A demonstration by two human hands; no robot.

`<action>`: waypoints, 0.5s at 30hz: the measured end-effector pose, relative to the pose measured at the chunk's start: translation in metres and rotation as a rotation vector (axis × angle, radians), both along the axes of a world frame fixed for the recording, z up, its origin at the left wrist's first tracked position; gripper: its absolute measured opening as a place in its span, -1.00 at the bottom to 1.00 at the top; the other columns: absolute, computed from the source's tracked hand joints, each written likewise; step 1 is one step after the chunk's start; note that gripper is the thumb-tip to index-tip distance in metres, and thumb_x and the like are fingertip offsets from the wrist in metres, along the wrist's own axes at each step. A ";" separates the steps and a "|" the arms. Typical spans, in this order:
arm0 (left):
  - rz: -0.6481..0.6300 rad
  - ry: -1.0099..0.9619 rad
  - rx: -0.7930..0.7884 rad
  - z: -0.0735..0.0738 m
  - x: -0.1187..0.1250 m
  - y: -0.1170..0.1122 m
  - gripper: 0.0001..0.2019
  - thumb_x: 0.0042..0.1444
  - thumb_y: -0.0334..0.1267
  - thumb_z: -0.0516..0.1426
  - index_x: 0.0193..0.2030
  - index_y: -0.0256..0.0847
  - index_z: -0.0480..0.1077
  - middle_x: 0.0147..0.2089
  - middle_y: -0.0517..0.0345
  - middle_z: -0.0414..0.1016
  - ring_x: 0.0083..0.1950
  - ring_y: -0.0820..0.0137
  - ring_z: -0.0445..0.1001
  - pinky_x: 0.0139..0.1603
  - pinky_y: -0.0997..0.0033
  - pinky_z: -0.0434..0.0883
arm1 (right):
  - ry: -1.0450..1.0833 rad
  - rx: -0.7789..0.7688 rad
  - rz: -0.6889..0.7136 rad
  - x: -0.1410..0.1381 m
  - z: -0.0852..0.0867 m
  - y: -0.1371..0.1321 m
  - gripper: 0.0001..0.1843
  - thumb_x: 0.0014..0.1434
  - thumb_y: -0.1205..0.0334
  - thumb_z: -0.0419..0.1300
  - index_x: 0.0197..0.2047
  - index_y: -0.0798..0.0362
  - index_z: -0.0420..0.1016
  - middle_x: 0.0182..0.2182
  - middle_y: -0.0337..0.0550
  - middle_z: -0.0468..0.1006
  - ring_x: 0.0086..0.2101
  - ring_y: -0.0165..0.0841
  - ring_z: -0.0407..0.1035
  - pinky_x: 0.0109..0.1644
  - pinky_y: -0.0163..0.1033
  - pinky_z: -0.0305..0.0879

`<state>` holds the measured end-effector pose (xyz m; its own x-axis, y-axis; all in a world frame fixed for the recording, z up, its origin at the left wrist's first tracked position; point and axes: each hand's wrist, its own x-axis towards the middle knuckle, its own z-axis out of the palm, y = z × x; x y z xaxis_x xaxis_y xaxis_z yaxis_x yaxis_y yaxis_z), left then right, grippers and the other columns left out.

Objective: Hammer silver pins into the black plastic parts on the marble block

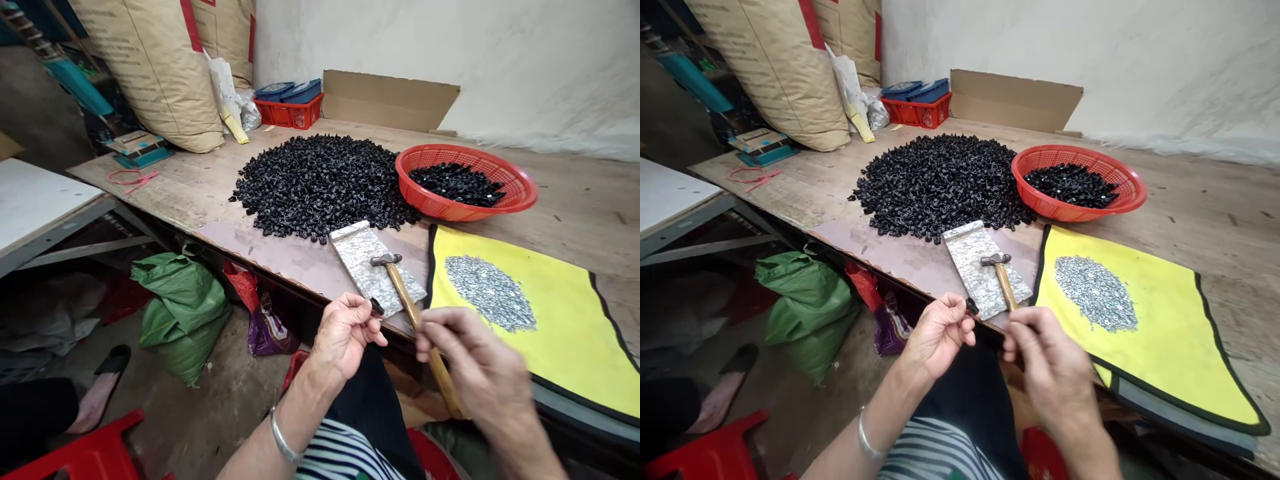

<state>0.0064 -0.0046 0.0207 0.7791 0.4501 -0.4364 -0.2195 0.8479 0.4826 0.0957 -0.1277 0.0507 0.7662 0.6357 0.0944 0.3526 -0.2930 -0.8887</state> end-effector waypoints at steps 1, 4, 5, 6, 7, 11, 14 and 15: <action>-0.006 0.015 0.003 0.001 0.000 -0.005 -0.81 -0.12 -0.37 0.24 -0.48 -0.30 0.27 -0.61 0.18 0.37 -0.64 0.52 0.34 -0.67 0.53 0.40 | -0.011 0.050 -0.003 -0.012 -0.005 0.008 -0.84 0.12 0.11 0.06 -0.37 0.01 0.36 -0.60 -0.27 0.42 -0.62 -0.44 0.28 -0.52 -0.31 0.26; -0.006 0.062 0.041 0.002 -0.002 -0.016 -0.83 -0.09 -0.35 0.23 -0.48 -0.32 0.29 -0.66 0.18 0.36 -0.66 0.52 0.34 -0.63 0.55 0.38 | -0.175 0.110 -0.113 -0.031 -0.022 0.028 -0.87 0.12 0.19 0.07 -0.39 0.03 0.36 -0.47 -0.20 0.48 -0.51 -0.42 0.35 -0.45 -0.32 0.29; -0.003 0.073 0.057 0.002 -0.003 -0.018 -0.83 -0.10 -0.35 0.23 -0.49 -0.33 0.29 -0.68 0.19 0.35 -0.66 0.53 0.33 -0.62 0.57 0.37 | -0.222 0.101 -0.150 -0.033 -0.027 0.032 -0.88 0.12 0.20 0.07 -0.39 0.03 0.36 -0.47 -0.20 0.48 -0.49 -0.42 0.37 -0.43 -0.32 0.29; 0.004 0.082 0.075 0.002 -0.004 -0.019 -0.82 -0.13 -0.36 0.25 -0.51 -0.33 0.30 -0.68 0.21 0.34 -0.66 0.55 0.33 -0.62 0.59 0.35 | -0.263 0.085 -0.182 -0.033 -0.031 0.035 -0.88 0.13 0.20 0.07 -0.39 0.04 0.36 -0.48 -0.21 0.48 -0.49 -0.41 0.37 -0.43 -0.33 0.29; 0.018 0.087 0.098 0.002 -0.005 -0.019 -0.82 -0.16 -0.38 0.26 -0.51 -0.33 0.30 -0.68 0.22 0.34 -0.65 0.56 0.33 -0.61 0.61 0.34 | -0.303 0.065 -0.206 -0.033 -0.034 0.038 -0.88 0.13 0.21 0.06 -0.38 0.04 0.36 -0.51 -0.22 0.47 -0.50 -0.41 0.37 -0.44 -0.33 0.28; 0.066 0.065 0.192 0.003 -0.007 -0.017 -0.81 -0.21 -0.43 0.29 -0.41 -0.35 0.40 -0.56 0.23 0.40 -0.59 0.60 0.35 -0.57 0.66 0.32 | -0.442 0.051 -0.276 -0.033 -0.039 0.044 -0.86 0.14 0.20 0.06 -0.37 0.06 0.36 -0.50 -0.20 0.46 -0.49 -0.40 0.36 -0.41 -0.31 0.26; -0.008 0.046 0.235 0.000 -0.011 -0.015 -0.78 -0.20 -0.44 0.27 -0.32 -0.37 0.47 -0.55 0.23 0.39 -0.60 0.58 0.36 -0.58 0.61 0.36 | -0.411 0.039 -0.332 -0.032 -0.040 0.049 -0.86 0.15 0.21 0.04 -0.36 0.07 0.35 -0.50 -0.20 0.45 -0.50 -0.40 0.34 -0.42 -0.30 0.24; -0.045 0.053 0.242 -0.001 -0.013 -0.015 -0.78 -0.19 -0.44 0.26 -0.31 -0.38 0.47 -0.56 0.23 0.38 -0.61 0.56 0.36 -0.59 0.58 0.38 | -0.395 0.037 -0.352 -0.031 -0.039 0.049 -0.86 0.14 0.20 0.05 -0.36 0.07 0.35 -0.50 -0.20 0.45 -0.50 -0.40 0.33 -0.41 -0.30 0.24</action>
